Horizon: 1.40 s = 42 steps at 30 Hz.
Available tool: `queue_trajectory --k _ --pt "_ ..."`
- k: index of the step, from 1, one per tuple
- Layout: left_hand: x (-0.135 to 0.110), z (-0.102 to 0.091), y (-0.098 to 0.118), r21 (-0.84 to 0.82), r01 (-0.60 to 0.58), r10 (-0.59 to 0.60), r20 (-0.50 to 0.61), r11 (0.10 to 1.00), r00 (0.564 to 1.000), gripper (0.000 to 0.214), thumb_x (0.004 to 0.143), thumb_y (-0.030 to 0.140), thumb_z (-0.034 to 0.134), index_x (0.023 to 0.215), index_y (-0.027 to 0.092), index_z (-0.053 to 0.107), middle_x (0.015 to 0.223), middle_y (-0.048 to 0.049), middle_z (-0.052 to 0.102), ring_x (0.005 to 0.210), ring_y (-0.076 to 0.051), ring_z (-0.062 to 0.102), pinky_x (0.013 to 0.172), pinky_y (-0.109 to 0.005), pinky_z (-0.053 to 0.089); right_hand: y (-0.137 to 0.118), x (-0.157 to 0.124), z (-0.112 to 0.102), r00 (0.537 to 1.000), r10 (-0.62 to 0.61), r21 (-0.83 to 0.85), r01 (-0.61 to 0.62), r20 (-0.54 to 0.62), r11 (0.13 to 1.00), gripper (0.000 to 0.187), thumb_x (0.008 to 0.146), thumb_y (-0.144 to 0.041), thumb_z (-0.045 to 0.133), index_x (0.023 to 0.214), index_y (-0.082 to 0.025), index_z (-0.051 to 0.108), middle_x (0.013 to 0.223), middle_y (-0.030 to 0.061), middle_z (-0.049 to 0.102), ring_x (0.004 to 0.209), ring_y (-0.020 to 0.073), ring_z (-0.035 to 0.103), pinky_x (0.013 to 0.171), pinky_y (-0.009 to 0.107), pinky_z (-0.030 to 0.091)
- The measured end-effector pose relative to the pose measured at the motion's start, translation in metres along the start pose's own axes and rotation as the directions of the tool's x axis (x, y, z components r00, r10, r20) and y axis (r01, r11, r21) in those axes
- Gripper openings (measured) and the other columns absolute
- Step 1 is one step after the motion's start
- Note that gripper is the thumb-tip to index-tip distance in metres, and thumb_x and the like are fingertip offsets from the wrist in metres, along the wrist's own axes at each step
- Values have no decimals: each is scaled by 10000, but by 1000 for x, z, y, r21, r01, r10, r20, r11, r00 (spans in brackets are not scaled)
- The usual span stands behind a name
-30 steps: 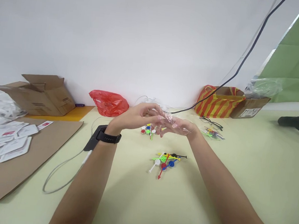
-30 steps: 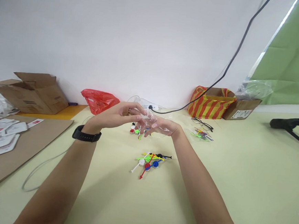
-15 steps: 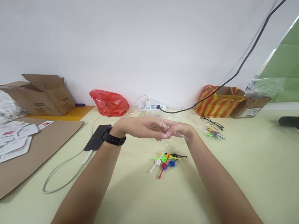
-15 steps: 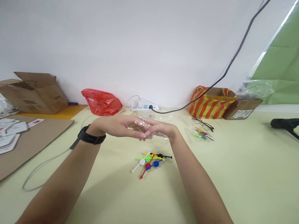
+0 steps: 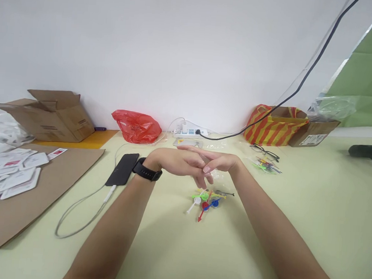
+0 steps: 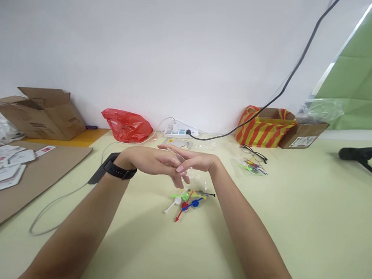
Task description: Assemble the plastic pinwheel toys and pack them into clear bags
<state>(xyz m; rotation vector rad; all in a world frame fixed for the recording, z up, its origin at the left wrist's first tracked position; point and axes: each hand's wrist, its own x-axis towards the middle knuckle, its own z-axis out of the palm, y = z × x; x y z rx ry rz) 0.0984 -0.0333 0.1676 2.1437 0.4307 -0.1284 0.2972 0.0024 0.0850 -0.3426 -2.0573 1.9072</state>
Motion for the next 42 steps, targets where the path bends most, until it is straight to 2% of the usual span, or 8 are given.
queue_trajectory --k 10,17,21,24,28,32,37,42 --pt "-18 -12 0 116 -95 111 -138 989 984 368 1072 438 489 1200 248 777 1159 -92 768 999 -191 725 826 -261 568 4 -14 -11 996 -52 44 49 71 998 1092 896 -468 743 1688 -304 10 1517 184 532 1278 311 610 954 459 535" --pt "-28 -19 -3 108 -99 132 -371 989 919 322 1016 367 617 1281 231 739 1101 -98 782 964 -197 735 814 -285 583 -1 -23 -21 993 -87 -146 99 82 984 833 843 -357 832 1559 -271 417 1330 116 641 1151 255 643 1001 445 518" --pt "-28 -18 -2 135 -27 88 -471 990 878 278 968 397 674 1140 207 781 1000 -80 789 840 -176 734 724 -265 573 -11 -21 -20 972 -160 -176 129 -174 976 707 899 -471 766 1519 -276 489 1281 101 656 1143 243 634 964 396 532" --pt "-26 -15 2 133 32 38 -494 991 869 282 916 439 727 1016 183 787 864 -70 781 739 -171 723 656 -263 558 -25 -16 -14 856 -274 -215 197 -438 957 521 966 -511 670 1422 -271 598 1217 85 663 981 190 648 823 311 543" --pt "-22 -12 2 160 112 -21 -486 981 874 309 830 474 800 928 182 769 802 -57 765 731 -182 721 608 -256 537 -50 -9 7 775 -385 -325 244 -501 914 439 948 -490 696 1320 -259 668 1257 76 667 692 109 567 615 265 491" --pt "-19 -11 -1 189 117 -10 -490 975 872 285 818 446 806 918 184 758 813 -51 760 721 -179 717 617 -265 540 -66 -5 26 750 -359 -470 72 -556 880 373 941 -499 707 1183 -216 720 1018 46 714 575 85 489 504 242 397" --pt "-20 -10 2 222 56 89 -594 973 800 252 805 390 821 931 185 743 754 -24 742 682 -170 701 613 -272 519 -75 -8 34 816 -329 -560 9 -474 828 355 974 -531 645 1044 -190 718 875 34 696 652 120 546 516 243 383" --pt "-19 -11 4 345 -6 258 -689 938 678 204 818 366 823 899 196 741 795 -15 749 795 -177 709 742 -301 532 -83 -15 37 783 -351 -658 -98 -514 747 314 924 -500 715 892 -189 687 724 -13 600 592 106 473 512 254 334"
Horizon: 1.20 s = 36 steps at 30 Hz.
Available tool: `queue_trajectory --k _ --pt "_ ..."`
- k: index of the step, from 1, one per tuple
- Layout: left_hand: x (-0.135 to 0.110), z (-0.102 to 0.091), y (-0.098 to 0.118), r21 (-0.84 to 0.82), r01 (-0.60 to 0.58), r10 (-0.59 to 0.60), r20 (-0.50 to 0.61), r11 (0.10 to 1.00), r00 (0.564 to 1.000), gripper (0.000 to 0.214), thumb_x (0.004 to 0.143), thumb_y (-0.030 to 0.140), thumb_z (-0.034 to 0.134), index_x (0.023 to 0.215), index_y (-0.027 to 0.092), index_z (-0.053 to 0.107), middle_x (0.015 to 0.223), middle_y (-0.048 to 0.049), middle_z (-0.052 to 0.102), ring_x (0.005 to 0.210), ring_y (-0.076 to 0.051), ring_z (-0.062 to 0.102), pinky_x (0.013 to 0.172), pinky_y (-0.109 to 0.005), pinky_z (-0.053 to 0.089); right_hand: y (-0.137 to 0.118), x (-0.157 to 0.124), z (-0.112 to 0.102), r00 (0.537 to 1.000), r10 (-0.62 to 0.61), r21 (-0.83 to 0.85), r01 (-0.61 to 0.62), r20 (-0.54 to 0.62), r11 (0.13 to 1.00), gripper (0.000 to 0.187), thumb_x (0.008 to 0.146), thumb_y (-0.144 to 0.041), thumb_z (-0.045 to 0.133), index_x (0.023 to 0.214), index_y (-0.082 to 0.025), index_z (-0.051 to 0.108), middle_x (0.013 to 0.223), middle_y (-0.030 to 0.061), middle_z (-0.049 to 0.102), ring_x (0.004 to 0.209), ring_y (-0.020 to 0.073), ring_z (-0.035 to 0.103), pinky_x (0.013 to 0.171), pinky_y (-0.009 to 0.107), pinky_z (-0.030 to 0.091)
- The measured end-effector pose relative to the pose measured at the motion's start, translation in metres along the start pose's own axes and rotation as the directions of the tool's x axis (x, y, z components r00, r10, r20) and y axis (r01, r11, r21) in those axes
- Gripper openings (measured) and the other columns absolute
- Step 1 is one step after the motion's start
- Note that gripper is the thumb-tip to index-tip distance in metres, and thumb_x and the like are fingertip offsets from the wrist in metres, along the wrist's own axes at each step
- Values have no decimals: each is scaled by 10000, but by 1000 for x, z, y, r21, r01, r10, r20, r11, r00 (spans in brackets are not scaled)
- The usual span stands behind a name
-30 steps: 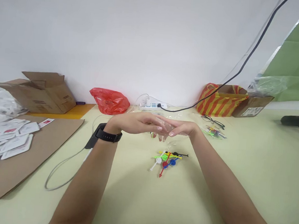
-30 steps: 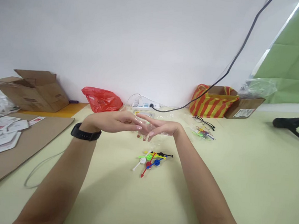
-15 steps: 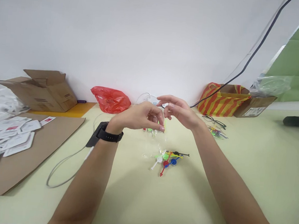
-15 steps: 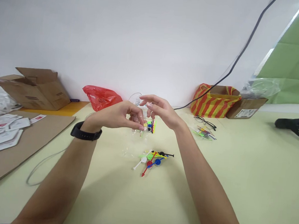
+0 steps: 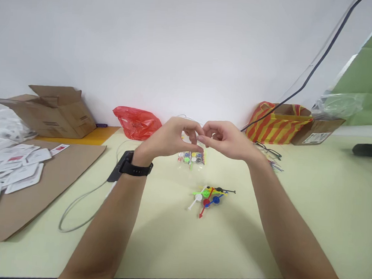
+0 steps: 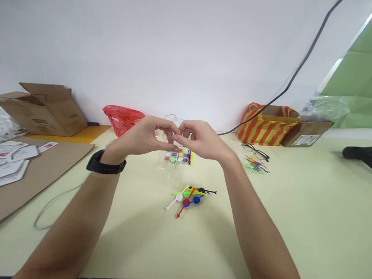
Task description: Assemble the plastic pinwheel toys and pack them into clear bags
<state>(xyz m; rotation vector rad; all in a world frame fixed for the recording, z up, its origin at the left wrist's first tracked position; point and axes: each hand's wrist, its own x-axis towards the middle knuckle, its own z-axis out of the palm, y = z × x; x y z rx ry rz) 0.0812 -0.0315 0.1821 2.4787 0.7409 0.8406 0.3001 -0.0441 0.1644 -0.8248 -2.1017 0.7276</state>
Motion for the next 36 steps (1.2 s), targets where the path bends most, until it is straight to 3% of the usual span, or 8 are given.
queue_trajectory --k 8,12,15,17,21,27,32,36 --pt "3 2 -21 -32 -25 15 -288 999 958 664 782 470 862 1362 279 602 1244 -81 697 1135 -232 667 980 -384 554 3 -3 -5 996 4 -42 -8 -91 999 310 964 -502 677 889 -202 663 692 0 585 624 143 523 550 287 390" --pt "-2 0 -46 -150 168 -189 -140 974 972 924 811 528 827 1583 306 372 1434 -146 602 1226 -284 643 967 -426 574 3 -1 -5 990 -60 -47 55 -127 997 326 976 -530 659 927 -207 648 815 25 642 651 145 543 591 306 432" --pt "-6 0 -65 -295 304 -249 208 906 946 712 852 531 788 1449 217 563 1261 -150 711 1121 -274 704 953 -431 583 1 1 -3 963 -141 -122 116 -228 986 324 999 -536 615 949 -217 641 855 38 650 744 177 563 683 337 457" --pt "-8 0 -73 -392 337 -223 307 856 925 570 849 520 795 1277 163 678 1110 -137 761 988 -229 735 907 -389 595 1 2 -2 944 -177 -195 125 -279 973 315 1016 -530 580 959 -226 642 883 50 662 821 206 576 758 366 464" --pt "-10 -3 -77 -431 368 -266 278 824 923 490 829 492 824 1157 143 722 958 -109 782 787 -160 718 775 -307 598 6 1 -2 933 -203 -366 84 -299 927 276 1019 -492 578 947 -242 669 948 69 691 962 270 575 890 440 457" --pt "-9 -5 -73 -193 410 -349 284 891 893 456 815 515 819 1105 169 757 947 -85 789 864 -188 735 815 -309 580 11 -1 -2 930 -242 -533 61 -275 844 200 979 -411 644 906 -245 729 953 101 701 1093 343 527 945 511 426" --pt "-5 1 -68 -73 328 -307 210 942 928 421 777 520 819 1018 179 769 877 -53 771 832 -204 723 732 -287 551 11 -1 1 983 -71 -443 -11 -168 897 211 968 -399 647 925 -206 719 909 90 731 898 274 624 801 417 473" --pt "-5 0 -60 -26 294 -283 200 955 938 389 789 527 792 977 188 754 843 -38 746 790 -195 695 681 -277 515 12 -1 -1 992 74 -125 -86 -101 988 307 979 -472 637 874 -197 725 900 78 750 864 246 678 799 386 536"
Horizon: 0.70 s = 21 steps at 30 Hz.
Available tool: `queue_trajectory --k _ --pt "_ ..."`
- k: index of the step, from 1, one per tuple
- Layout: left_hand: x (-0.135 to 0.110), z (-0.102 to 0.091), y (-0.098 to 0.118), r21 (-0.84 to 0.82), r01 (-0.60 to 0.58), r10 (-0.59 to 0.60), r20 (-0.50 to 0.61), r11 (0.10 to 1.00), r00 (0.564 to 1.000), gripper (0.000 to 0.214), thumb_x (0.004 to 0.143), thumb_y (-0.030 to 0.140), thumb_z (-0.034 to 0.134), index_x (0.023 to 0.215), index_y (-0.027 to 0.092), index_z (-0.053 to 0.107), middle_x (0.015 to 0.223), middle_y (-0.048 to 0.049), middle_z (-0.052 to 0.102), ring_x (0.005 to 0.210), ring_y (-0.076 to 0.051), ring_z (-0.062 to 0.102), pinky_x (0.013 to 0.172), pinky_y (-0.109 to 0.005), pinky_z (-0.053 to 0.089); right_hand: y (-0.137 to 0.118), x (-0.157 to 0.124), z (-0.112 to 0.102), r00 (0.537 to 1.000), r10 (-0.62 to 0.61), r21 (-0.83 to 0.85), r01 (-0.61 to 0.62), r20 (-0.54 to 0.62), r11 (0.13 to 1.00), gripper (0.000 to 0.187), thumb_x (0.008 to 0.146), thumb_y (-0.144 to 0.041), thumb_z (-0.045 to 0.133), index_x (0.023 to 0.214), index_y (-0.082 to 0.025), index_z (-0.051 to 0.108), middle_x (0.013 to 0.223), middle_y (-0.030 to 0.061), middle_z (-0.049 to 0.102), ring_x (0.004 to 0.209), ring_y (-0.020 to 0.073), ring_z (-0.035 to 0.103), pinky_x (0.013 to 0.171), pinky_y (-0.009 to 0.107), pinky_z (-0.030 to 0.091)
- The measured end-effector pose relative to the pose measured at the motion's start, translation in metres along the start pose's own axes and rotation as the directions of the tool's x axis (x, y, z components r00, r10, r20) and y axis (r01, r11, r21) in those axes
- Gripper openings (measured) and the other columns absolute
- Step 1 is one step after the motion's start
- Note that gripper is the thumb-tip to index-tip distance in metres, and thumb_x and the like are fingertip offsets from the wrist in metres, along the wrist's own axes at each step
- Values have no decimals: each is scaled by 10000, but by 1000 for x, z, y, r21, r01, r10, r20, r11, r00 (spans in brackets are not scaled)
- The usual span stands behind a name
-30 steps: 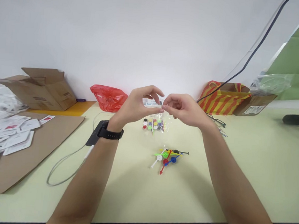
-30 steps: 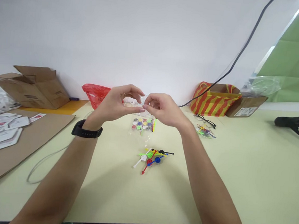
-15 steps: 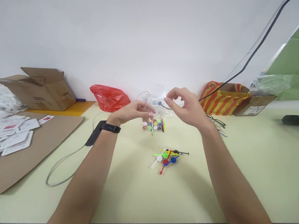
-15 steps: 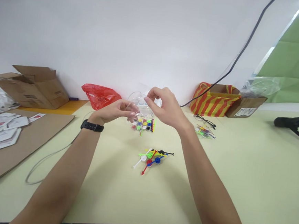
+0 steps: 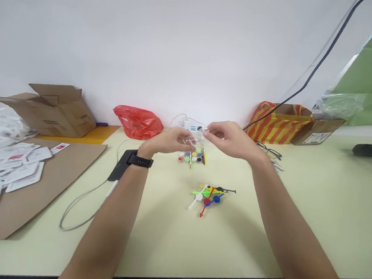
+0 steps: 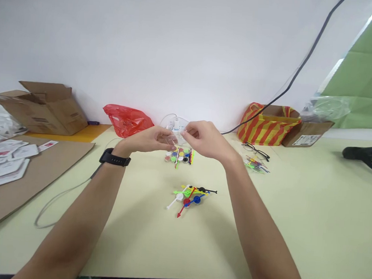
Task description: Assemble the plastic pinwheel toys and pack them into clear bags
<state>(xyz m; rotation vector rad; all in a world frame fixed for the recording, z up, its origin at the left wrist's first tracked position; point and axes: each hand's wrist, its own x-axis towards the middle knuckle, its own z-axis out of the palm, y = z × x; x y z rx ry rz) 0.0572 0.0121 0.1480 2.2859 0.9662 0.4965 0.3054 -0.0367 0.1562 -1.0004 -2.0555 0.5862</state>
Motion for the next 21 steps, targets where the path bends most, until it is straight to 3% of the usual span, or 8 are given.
queue_trajectory --k 3,5,10,18,21 --pt "-2 -1 6 30 -14 14 -6 999 1000 367 814 525 764 956 188 734 819 -29 723 736 -173 659 635 -266 473 3 0 -4 985 67 358 -122 162 926 377 1024 -524 572 966 -207 767 1053 86 774 1032 247 710 968 399 556" --pt "-2 0 10 79 -26 27 -7 997 1000 353 832 528 744 922 187 718 780 -13 691 686 -152 618 597 -254 430 7 0 -5 956 77 486 -211 282 848 431 1030 -579 553 1040 -216 786 1135 93 776 1120 244 705 1075 415 524" --pt "1 9 20 101 -102 94 84 990 992 276 875 478 701 955 213 709 801 4 679 659 -138 599 589 -249 408 21 -2 -3 882 84 526 -351 464 775 523 996 -672 562 1128 -224 798 1252 89 756 1222 256 677 1184 444 457" --pt "5 15 27 64 -160 148 162 985 976 342 902 391 693 1213 249 684 937 -25 764 839 -188 702 700 -266 491 24 -2 -6 847 -17 592 -357 532 723 661 989 -754 469 1255 -221 756 1357 92 712 1334 276 608 1198 468 426" --pt "3 14 28 12 -159 153 201 987 968 407 903 419 713 1277 263 670 1123 -51 776 1003 -219 725 790 -281 530 19 -2 -8 831 -54 587 -344 554 733 722 988 -788 404 1318 -230 723 1403 87 684 1392 276 557 1216 474 392"
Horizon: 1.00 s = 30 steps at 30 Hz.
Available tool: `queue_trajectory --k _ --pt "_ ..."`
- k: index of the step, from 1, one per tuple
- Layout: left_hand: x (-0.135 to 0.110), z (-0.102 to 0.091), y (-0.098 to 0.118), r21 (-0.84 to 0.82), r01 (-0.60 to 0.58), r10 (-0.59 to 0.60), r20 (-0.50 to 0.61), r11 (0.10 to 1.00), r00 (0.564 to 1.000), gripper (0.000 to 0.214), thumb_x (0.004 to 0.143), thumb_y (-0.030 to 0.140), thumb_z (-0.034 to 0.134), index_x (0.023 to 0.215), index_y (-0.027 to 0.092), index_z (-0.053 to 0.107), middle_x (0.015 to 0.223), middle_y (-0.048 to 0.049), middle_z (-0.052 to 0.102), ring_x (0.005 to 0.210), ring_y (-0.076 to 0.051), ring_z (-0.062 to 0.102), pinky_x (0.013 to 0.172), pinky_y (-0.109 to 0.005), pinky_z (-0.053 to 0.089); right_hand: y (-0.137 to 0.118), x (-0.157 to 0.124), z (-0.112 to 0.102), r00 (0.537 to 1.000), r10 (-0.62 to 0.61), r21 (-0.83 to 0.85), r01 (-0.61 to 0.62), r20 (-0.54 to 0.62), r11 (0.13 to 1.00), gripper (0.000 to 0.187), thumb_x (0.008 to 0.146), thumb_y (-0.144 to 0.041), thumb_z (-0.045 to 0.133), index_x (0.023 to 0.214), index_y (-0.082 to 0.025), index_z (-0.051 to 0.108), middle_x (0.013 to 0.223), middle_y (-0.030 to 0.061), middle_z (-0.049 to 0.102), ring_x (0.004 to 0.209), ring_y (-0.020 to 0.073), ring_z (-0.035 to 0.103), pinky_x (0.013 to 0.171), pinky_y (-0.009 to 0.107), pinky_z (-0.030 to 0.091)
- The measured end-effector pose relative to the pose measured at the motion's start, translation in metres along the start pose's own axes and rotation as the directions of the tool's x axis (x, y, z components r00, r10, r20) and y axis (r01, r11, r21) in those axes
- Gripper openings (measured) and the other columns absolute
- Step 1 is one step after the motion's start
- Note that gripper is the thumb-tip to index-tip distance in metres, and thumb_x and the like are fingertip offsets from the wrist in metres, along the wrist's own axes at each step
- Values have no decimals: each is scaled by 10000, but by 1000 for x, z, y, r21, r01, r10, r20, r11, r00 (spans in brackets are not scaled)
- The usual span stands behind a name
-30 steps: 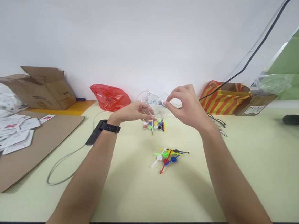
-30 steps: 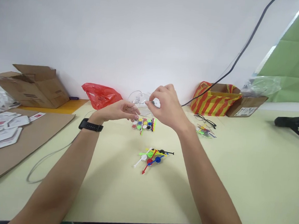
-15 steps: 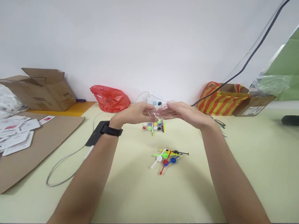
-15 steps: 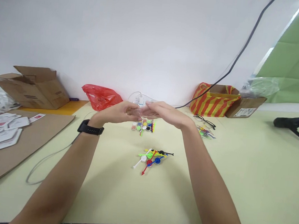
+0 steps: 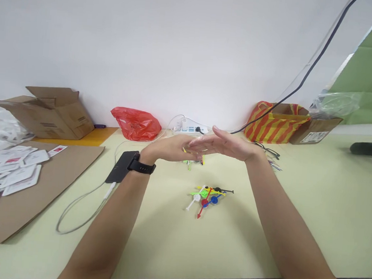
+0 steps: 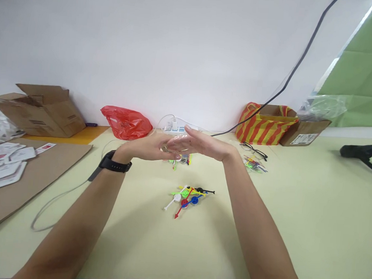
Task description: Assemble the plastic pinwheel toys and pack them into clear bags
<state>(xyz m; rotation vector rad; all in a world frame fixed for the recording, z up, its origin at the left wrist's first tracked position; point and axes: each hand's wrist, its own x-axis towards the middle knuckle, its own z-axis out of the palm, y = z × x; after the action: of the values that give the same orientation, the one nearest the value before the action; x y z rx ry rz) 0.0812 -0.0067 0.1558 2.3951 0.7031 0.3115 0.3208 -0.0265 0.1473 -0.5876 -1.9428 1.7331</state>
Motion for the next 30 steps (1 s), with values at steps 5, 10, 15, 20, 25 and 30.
queue_trajectory --k 5,10,15,20,25,30 --pt "-3 -3 -8 -162 37 -9 168 986 986 584 835 555 784 1336 279 668 1372 -68 691 1249 -266 654 975 -311 533 -3 1 6 997 28 -180 -15 69 983 668 946 -791 504 1197 -235 776 1354 94 706 1329 265 606 1167 439 446" --pt "0 4 -30 -457 187 8 393 869 920 808 830 809 623 1439 280 600 1453 -132 627 1269 -302 634 1007 -367 529 -7 1 11 997 -38 -379 62 70 923 570 979 -722 522 1104 -240 801 1174 71 762 1183 250 668 998 379 557" --pt "5 22 -42 -657 179 139 402 732 905 947 731 912 600 1419 261 600 1393 -168 649 1235 -327 651 1021 -411 525 -12 -1 16 987 -155 -406 128 -35 905 503 947 -675 625 1026 -209 796 930 67 761 958 241 706 853 350 589" --pt "6 27 -48 -684 164 175 397 710 901 832 772 832 652 1376 262 614 1296 -158 665 1141 -311 673 1023 -442 533 -19 -1 21 992 -18 -356 61 124 932 477 993 -636 577 1011 -211 792 922 64 753 861 204 699 801 325 584" --pt "7 20 -47 -603 165 153 441 781 884 748 810 710 732 1380 244 604 1231 -156 700 1079 -283 696 953 -398 559 -21 -1 20 968 11 -442 105 253 891 401 990 -579 615 1035 -223 795 954 47 759 894 193 711 873 320 574" --pt "9 17 -26 -487 102 177 493 868 852 692 886 666 687 1424 249 563 1260 -139 690 1041 -260 705 812 -329 575 -13 -1 18 940 65 -466 105 335 879 687 739 -486 907 1338 -224 695 1199 75 743 1026 222 725 876 294 584"
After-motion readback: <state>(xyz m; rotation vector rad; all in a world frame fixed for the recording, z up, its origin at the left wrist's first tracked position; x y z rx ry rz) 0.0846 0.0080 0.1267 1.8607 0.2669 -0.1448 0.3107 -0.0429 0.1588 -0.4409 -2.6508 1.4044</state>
